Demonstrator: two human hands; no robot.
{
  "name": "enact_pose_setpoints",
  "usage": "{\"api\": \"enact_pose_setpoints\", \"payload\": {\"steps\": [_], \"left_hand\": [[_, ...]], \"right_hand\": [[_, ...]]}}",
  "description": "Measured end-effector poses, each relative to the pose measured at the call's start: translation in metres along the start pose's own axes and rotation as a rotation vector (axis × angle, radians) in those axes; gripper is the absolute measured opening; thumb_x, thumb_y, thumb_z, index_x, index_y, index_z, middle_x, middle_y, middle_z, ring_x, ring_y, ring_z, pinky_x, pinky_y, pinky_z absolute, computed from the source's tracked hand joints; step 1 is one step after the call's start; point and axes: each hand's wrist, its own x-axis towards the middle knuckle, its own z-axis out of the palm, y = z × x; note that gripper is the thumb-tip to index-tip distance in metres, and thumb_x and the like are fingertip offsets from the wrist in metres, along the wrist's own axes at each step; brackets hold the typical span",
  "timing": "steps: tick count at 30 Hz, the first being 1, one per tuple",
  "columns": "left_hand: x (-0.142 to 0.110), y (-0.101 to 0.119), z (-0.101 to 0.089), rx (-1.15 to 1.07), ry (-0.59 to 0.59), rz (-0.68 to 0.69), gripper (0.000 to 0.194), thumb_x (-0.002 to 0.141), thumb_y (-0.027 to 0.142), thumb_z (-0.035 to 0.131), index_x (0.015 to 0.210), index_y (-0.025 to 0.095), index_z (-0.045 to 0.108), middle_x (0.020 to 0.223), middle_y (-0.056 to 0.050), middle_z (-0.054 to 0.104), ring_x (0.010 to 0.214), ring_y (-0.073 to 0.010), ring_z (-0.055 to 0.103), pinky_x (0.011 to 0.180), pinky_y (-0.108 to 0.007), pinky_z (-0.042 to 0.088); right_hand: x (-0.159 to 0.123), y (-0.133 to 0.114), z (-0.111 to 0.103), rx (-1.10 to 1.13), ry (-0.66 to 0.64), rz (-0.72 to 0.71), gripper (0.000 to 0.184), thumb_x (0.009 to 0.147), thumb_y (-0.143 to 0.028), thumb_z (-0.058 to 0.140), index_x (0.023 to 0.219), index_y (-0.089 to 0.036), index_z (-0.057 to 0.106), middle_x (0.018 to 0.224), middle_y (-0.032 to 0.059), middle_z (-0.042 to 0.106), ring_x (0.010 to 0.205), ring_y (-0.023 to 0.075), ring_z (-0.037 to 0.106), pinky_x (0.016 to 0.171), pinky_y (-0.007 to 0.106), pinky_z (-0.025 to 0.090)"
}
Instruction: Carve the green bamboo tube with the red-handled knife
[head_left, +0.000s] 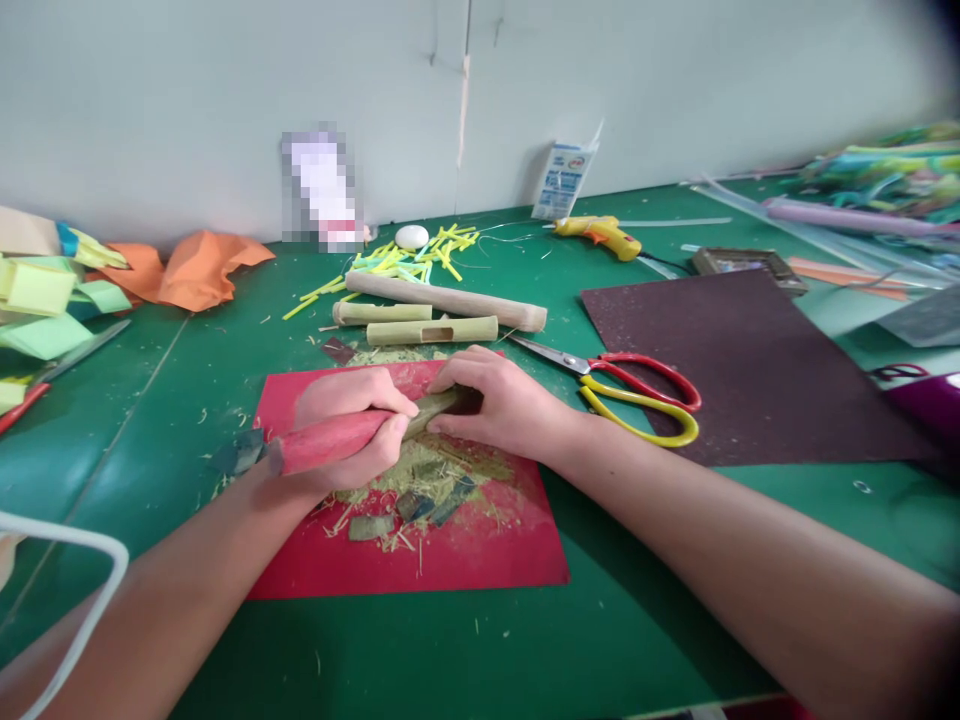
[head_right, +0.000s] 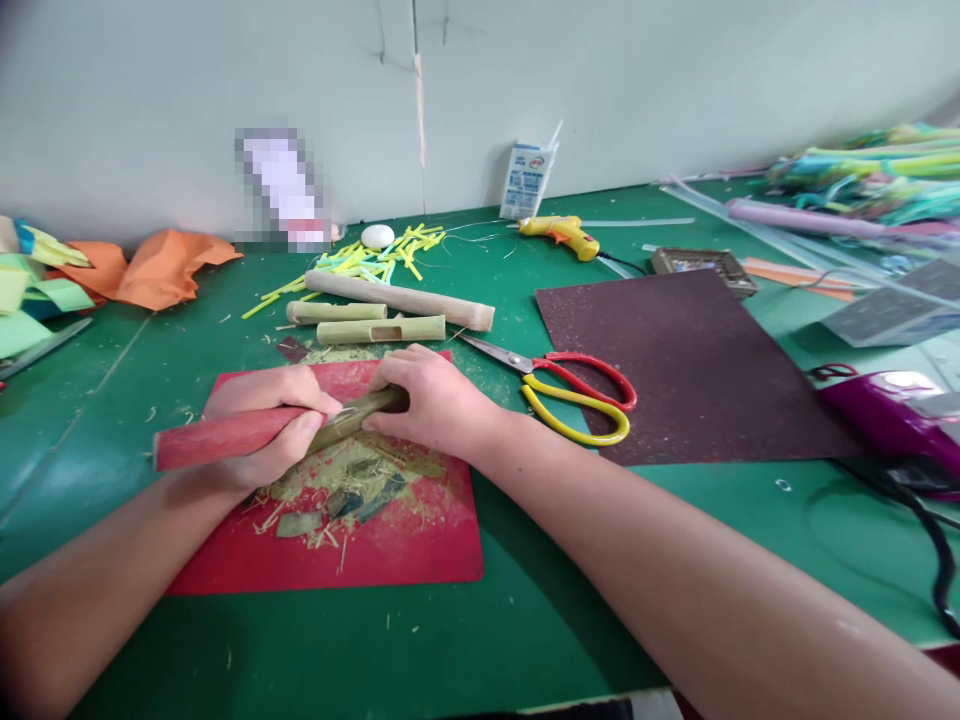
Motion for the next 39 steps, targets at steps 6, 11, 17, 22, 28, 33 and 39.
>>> {"api": "enact_pose_setpoints", "payload": {"steps": [6,11,17,22,28,33,39], "left_hand": [[-0.008,-0.002,-0.002,0.075,0.079,0.025,0.011,0.077,0.015,0.055,0.072,0.021,0.063,0.065,0.001,0.067,0.055,-0.0125,0.059,0.055,-0.029,0.046],[-0.010,-0.003,-0.004,0.107,0.135,-0.022,0.016,0.079,0.015,0.053,0.067,0.020,0.063,0.059,0.002,0.063,0.053,-0.0104,0.055,0.053,-0.027,0.043],[-0.014,-0.014,-0.001,0.012,0.262,-0.002,0.017,0.081,0.019,0.055,0.070,0.019,0.068,0.063,0.002,0.068,0.058,-0.0110,0.061,0.057,-0.024,0.049],[-0.013,-0.015,0.000,0.002,0.220,-0.004,0.016,0.081,0.019,0.057,0.071,0.019,0.069,0.064,0.001,0.068,0.059,-0.0115,0.061,0.056,-0.024,0.049],[-0.013,-0.011,-0.003,-0.007,0.162,-0.032,0.015,0.080,0.014,0.055,0.070,0.018,0.067,0.064,0.002,0.067,0.057,-0.0099,0.060,0.056,-0.023,0.048],[-0.008,-0.010,-0.008,-0.031,0.033,0.040,0.016,0.082,0.015,0.052,0.077,0.019,0.066,0.066,0.001,0.067,0.056,-0.0100,0.059,0.054,-0.024,0.047],[-0.002,-0.011,-0.017,0.227,-0.210,0.432,0.014,0.077,0.016,0.058,0.088,0.021,0.064,0.064,0.001,0.063,0.057,-0.0130,0.057,0.057,-0.028,0.046]], "right_hand": [[-0.001,0.001,0.000,0.013,0.005,0.012,0.020,0.075,-0.026,0.078,0.089,-0.017,0.066,0.090,0.0053,0.066,0.089,0.0202,0.056,0.078,0.032,0.043],[0.000,0.001,0.001,0.011,0.017,0.026,0.021,0.075,-0.027,0.078,0.090,-0.017,0.067,0.092,0.0060,0.067,0.090,0.0206,0.057,0.080,0.033,0.045],[0.000,0.002,0.002,0.011,0.028,0.038,0.020,0.075,-0.026,0.078,0.090,-0.017,0.068,0.091,0.0055,0.067,0.088,0.0204,0.057,0.078,0.032,0.045],[0.000,0.001,0.002,0.006,0.017,0.032,0.021,0.075,-0.027,0.079,0.090,-0.017,0.068,0.091,0.0053,0.068,0.089,0.0205,0.058,0.080,0.033,0.045],[-0.001,0.002,0.002,0.000,0.017,0.037,0.021,0.075,-0.027,0.079,0.090,-0.017,0.067,0.091,0.0049,0.068,0.089,0.0202,0.057,0.080,0.033,0.044],[0.000,0.002,0.002,0.002,0.020,0.028,0.021,0.075,-0.027,0.078,0.090,-0.018,0.066,0.091,0.0047,0.067,0.089,0.0200,0.057,0.079,0.032,0.044],[0.001,0.003,0.003,0.012,0.038,0.047,0.022,0.075,-0.028,0.079,0.089,-0.017,0.066,0.089,0.0041,0.065,0.086,0.0188,0.056,0.076,0.030,0.043]]}}
